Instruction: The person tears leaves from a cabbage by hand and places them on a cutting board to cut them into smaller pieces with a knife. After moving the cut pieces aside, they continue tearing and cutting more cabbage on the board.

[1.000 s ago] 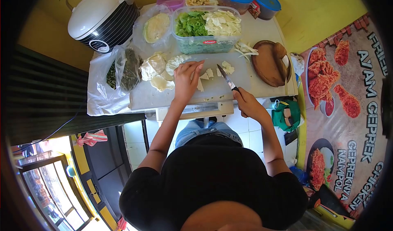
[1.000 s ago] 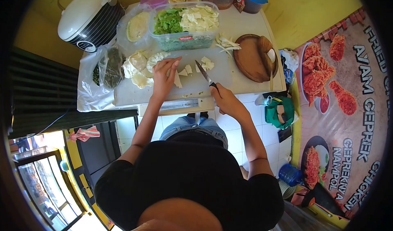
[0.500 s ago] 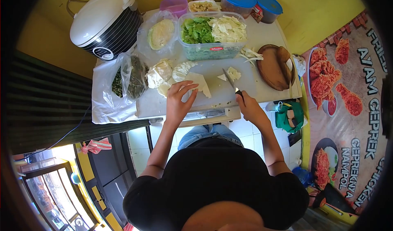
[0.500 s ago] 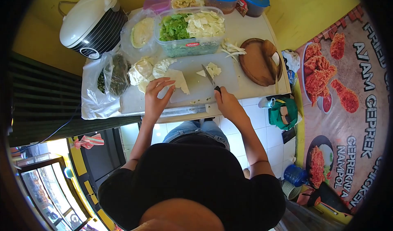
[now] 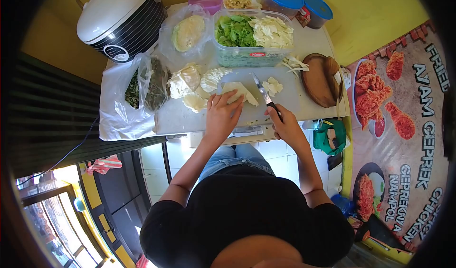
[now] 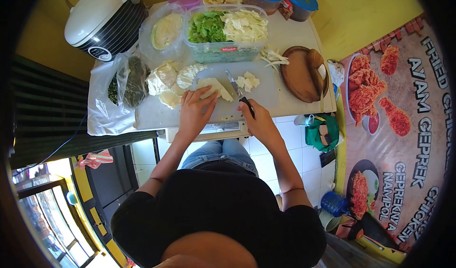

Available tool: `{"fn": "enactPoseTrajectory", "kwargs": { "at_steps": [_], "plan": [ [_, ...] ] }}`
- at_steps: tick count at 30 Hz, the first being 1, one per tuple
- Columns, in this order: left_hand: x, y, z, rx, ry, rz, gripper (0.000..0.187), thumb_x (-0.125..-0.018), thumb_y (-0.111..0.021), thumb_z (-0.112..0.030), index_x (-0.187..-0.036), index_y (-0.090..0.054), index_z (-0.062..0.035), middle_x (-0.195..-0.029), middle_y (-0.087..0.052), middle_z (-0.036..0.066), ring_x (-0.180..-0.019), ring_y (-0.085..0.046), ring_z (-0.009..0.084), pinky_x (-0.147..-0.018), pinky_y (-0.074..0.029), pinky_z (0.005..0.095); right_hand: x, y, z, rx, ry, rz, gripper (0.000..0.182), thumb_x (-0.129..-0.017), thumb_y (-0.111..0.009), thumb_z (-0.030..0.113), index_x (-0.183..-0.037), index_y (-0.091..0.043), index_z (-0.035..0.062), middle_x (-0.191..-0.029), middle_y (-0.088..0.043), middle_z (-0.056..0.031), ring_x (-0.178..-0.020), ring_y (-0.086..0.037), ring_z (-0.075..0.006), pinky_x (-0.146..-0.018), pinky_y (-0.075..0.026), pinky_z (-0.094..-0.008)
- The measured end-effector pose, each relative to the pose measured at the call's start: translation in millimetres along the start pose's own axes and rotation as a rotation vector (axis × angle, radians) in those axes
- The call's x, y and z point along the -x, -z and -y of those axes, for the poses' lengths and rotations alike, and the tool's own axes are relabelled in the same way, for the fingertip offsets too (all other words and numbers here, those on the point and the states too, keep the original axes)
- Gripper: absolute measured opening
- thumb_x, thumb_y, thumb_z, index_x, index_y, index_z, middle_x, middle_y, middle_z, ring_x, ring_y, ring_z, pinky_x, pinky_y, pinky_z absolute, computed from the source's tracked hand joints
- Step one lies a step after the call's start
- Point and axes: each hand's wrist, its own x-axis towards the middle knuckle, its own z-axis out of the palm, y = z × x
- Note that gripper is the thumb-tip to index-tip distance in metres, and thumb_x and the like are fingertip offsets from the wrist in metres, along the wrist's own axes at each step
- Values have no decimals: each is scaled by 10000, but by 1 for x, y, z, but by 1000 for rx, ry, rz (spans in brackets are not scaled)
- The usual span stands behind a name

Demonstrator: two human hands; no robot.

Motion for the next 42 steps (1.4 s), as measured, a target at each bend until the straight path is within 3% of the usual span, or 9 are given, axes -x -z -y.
{"fn": "enactPoseTrajectory", "kwargs": {
  "at_steps": [3,4,5,7,10,26,35,37,42],
  "plan": [
    [0,-4,1,64,44,-42,210,-844,-668,-156,-1043,-729,-125,-1141,-651,56,-1076,-571,258,-998,-376,453,-6,-19,-8,185,174,-18,323,-1008,-454,301,-977,-541,-9,-536,-473,-71,-425,-477,-139,-419,-390,-310],
    [0,-6,2,61,47,-43,210,-844,-668,-156,-1043,-729,-125,-1141,-651,56,-1076,-571,258,-998,-376,453,-11,-25,-16,304,230,-42,326,-1010,-442,295,-983,-518,-21,-586,-542,-154,-476,-540,-273,-474,-429,-386],
    [1,-7,3,85,46,-115,204,-831,-677,-134,-1026,-731,-112,-1129,-655,58,-1067,-576,257,-986,-386,437,-13,-29,-19,304,233,-39,326,-1010,-442,295,-983,-518,-21,-586,-542,-154,-476,-540,-273,-474,-429,-386],
    [2,-12,5,106,44,-188,198,-818,-687,-113,-1009,-734,-98,-1117,-659,60,-1059,-581,257,-974,-396,420,-15,-36,-19,447,264,-46,324,-1014,-420,280,-976,-469,-38,-671,-585,-255,-589,-577,-426,-545,-449,-477],
    [6,-20,7,100,48,-223,188,-785,-705,-95,-970,-733,-76,-1089,-659,49,-1053,-581,248,-943,-408,436,-13,-42,-10,519,195,-9,299,-1004,-398,244,-995,-413,-55,-690,-595,-311,-698,-609,-483,-640,-466,-561],
    [6,-25,6,114,85,-289,124,-799,-722,-152,-894,-741,-75,-1009,-700,47,-1020,-621,239,-980,-401,435,-34,-60,-30,604,287,-78,240,-985,-409,183,-1003,-371,-53,-665,-594,-306,-626,-600,-479,-577,-465,-559],
    [7,-23,8,84,59,-312,125,-793,-712,-121,-910,-741,-87,-1022,-695,53,-1025,-605,262,-971,-399,445,30,-15,-47,568,143,105,261,-1006,-378,236,-1048,-373,-21,-674,-595,-304,-622,-608,-456,-564,-459,-539],
    [7,-21,10,106,56,-316,135,-791,-709,-112,-919,-739,-87,-1027,-693,55,-1030,-599,265,-968,-401,442,28,-5,-51,528,152,156,315,-1004,-398,280,-1061,-413,-29,-719,-595,-308,-697,-595,-491,-642,-453,-546],
    [-6,-5,3,82,-35,-244,216,-788,-707,-106,-1003,-725,-122,-1066,-684,44,-1070,-576,262,-956,-406,415,33,19,-36,381,69,166,323,-1001,-428,310,-1061,-443,-8,-762,-604,-295,-731,-600,-460,-662,-449,-504]
  ]
}}
